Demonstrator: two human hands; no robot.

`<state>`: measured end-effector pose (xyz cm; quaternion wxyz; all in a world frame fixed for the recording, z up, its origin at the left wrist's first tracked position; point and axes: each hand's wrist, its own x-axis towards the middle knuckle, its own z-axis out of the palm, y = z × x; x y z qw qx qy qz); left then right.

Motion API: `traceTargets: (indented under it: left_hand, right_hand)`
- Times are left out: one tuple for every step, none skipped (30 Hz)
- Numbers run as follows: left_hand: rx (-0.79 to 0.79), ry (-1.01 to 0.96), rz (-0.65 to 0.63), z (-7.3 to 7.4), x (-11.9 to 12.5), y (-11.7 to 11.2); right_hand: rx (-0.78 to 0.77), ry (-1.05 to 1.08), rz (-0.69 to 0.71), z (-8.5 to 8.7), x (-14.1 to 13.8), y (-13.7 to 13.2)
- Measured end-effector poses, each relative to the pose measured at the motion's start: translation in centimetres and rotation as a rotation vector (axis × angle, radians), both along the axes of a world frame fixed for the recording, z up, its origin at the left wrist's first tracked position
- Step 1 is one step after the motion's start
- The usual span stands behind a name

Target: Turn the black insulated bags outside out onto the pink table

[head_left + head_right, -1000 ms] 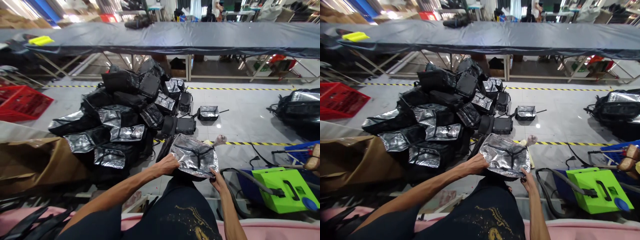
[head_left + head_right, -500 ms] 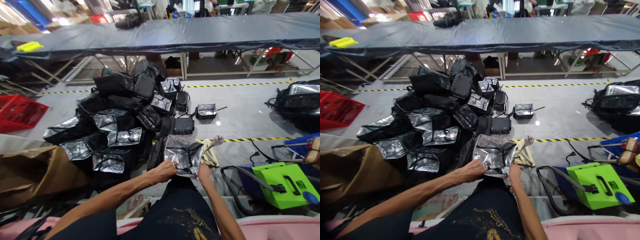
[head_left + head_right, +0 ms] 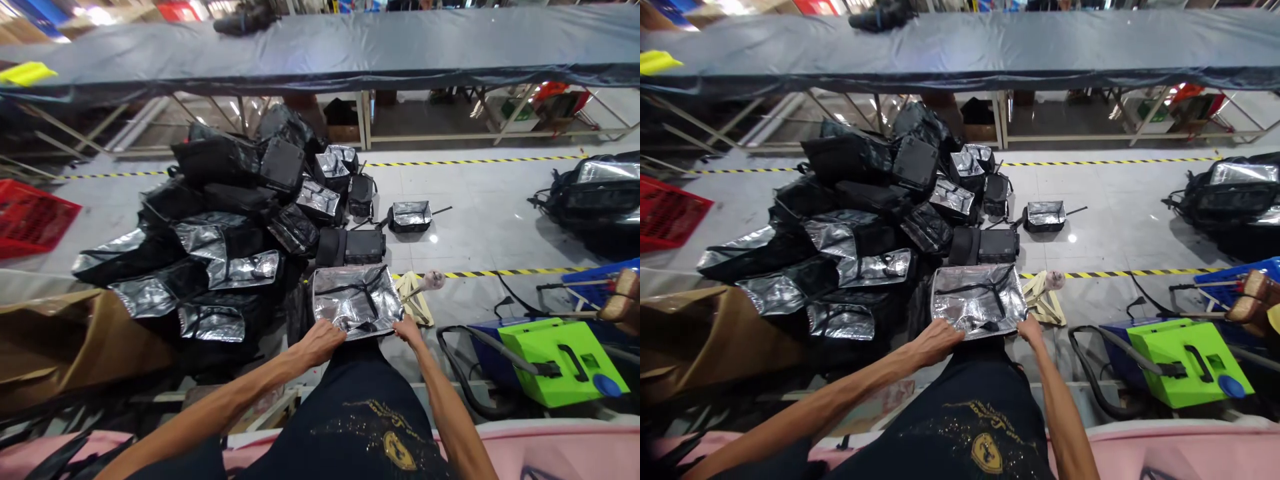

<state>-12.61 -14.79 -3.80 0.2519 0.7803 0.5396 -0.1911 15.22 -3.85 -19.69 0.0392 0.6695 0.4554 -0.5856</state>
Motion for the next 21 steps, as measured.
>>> traceTargets:
  left_hand:
    - [-0.018, -0.005, 0.001, -0.1, 0.2, 0.2]
    - [-0.028, -0.005, 0.009, -0.2, 0.2, 0.5]
    - [-0.023, 0.000, 0.027, -0.3, -0.1, 0.7]
    - [-0.015, 0.013, 0.052, -0.5, -0.6, 1.1]
    - [-0.005, 0.033, 0.080, -0.6, -1.4, 1.5]
    - [0.009, 0.055, 0.112, -0.6, -2.3, 1.9]
    - [0.026, 0.075, 0.148, -0.6, -3.3, 2.5]
    - [0.045, 0.086, 0.189, -0.6, -4.4, 3.2]
    - [0.067, 0.090, 0.234, -0.5, -5.6, 4.0]
    - [0.094, 0.092, 0.279, -0.4, -6.6, 5.1]
    - [0.129, 0.099, 0.326, -0.2, -7.7, 6.2]
    - [0.162, 0.116, 0.371, 0.1, -8.7, 7.6]
    - [0.193, 0.144, 0.413, 0.4, -9.6, 9.1]
    - [0.229, 0.179, 0.454, 0.9, -10.5, 10.8]
    - [0.278, 0.213, 0.489, 1.4, -11.4, 12.6]
    - [0.347, 0.238, 0.514, 2.0, -12.3, 14.4]
    - [0.439, 0.249, 0.535, 2.6, -12.9, 16.3]
    - [0.540, 0.245, 0.551, 3.1, -13.4, 18.1]
    - [0.632, 0.225, 0.560, 3.4, -13.6, 19.9]
    - [0.693, 0.185, 0.557, 3.6, -13.4, 21.4]
    - [0.704, 0.127, 0.535, 3.5, -12.8, 22.7]
  right_hand:
    - [0.035, -0.048, 0.043, 0.1, -0.5, 0.1]
    - [0.068, -0.087, 0.078, 0.2, -1.0, 0.3]
    - [0.101, -0.118, 0.107, 0.3, -1.5, 0.4]
    - [0.131, -0.138, 0.127, 0.4, -2.0, 0.7]
    - [0.159, -0.146, 0.138, 0.5, -2.3, 1.0]
    - [0.187, -0.140, 0.140, 0.7, -2.6, 1.4]
    - [0.216, -0.122, 0.134, 0.8, -2.9, 1.9]
    - [0.246, -0.097, 0.127, 1.0, -3.1, 2.5]
    - [0.277, -0.046, 0.103, 1.2, -3.3, 3.0]
    - [0.310, 0.044, 0.057, 1.5, -3.5, 3.5]
    - [0.343, 0.165, -0.006, 1.9, -3.6, 3.9]
    - [0.374, 0.305, -0.076, 2.3, -3.7, 4.2]
    - [0.393, 0.444, -0.139, 2.7, -3.5, 4.2]
    - [0.394, 0.563, -0.178, 3.1, -3.2, 4.1]
    - [0.375, 0.642, -0.182, 3.5, -2.6, 3.7]
    - [0.342, 0.669, -0.151, 3.9, -1.7, 3.1]
    - [0.305, 0.667, -0.112, 4.1, -0.6, 2.2]
    - [0.277, 0.642, -0.082, 4.2, 0.7, 1.1]
    - [0.264, 0.596, -0.069, 4.2, 2.3, -0.2]
    - [0.268, 0.530, -0.084, 4.1, 4.0, -1.6]
    - [0.276, 0.452, -0.125, 3.9, 5.9, -3.3]
